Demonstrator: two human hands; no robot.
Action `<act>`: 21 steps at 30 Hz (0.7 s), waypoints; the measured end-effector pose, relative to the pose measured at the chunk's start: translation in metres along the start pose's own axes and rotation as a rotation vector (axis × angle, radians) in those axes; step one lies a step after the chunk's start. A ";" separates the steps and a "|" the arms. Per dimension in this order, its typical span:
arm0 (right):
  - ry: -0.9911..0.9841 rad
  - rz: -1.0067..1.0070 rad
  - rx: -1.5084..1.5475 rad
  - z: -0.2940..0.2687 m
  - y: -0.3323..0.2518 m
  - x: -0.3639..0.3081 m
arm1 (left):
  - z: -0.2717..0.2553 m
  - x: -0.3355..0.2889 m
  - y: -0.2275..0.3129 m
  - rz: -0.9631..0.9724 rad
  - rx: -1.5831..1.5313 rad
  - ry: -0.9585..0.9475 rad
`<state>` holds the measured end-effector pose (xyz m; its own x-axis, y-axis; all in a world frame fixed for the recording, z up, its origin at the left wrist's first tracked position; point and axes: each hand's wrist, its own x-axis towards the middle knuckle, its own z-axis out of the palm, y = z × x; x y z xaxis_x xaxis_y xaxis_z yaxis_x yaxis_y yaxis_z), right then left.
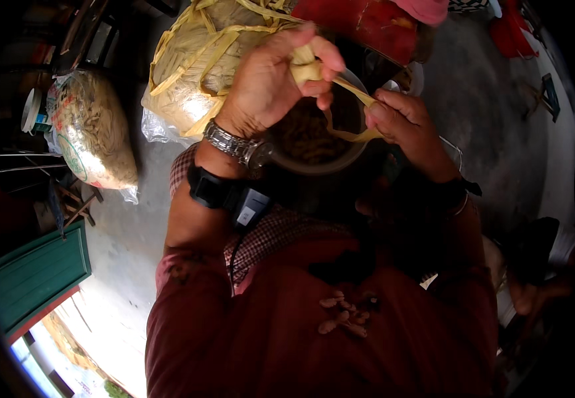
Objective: The person weaves thin yellow strips by hand, looping them around each other and pulling them tight to form a woven pattern above a white bucket.
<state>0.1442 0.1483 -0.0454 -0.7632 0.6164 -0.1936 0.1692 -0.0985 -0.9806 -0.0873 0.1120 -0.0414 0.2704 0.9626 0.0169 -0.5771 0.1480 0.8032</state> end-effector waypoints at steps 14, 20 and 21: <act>0.173 -0.114 -0.202 -0.015 0.013 -0.005 | 0.019 0.017 -0.002 -0.062 0.607 0.265; 0.089 0.060 -0.010 -0.008 0.010 0.001 | 0.019 0.017 -0.006 -0.011 0.531 0.313; 0.089 0.054 0.019 -0.004 0.006 0.003 | 0.022 0.018 -0.005 -0.016 0.539 0.326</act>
<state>0.1458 0.1526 -0.0521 -0.6950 0.6764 -0.2441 0.1962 -0.1482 -0.9693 -0.0627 0.1233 -0.0323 -0.0223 0.9935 -0.1119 -0.0825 0.1097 0.9905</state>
